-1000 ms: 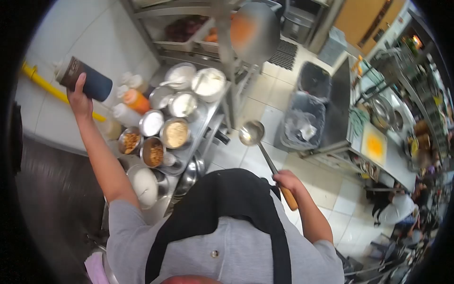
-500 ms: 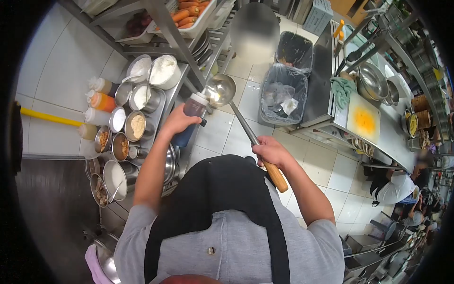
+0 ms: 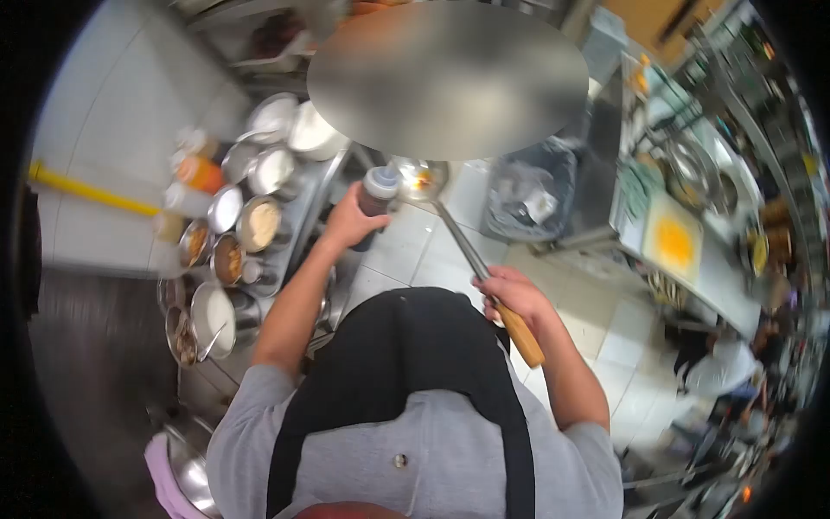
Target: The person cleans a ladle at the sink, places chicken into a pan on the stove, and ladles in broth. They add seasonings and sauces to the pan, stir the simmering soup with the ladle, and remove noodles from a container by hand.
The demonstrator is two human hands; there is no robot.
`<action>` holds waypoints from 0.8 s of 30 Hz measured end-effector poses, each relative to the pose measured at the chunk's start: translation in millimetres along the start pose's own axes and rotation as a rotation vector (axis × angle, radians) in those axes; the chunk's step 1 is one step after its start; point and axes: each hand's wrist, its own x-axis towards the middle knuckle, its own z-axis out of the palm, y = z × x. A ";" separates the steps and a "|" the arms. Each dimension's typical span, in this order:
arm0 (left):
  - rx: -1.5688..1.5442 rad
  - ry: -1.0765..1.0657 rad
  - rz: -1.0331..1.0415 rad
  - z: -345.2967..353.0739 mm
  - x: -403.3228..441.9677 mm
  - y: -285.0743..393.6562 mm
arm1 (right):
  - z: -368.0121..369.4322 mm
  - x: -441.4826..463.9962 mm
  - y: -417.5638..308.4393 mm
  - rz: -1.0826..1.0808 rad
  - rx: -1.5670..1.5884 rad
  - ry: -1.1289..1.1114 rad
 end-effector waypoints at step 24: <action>0.149 0.912 -0.046 -486.5 4.2 -239.6 | 119.8 1.8 50.2 0.057 -0.001 0.246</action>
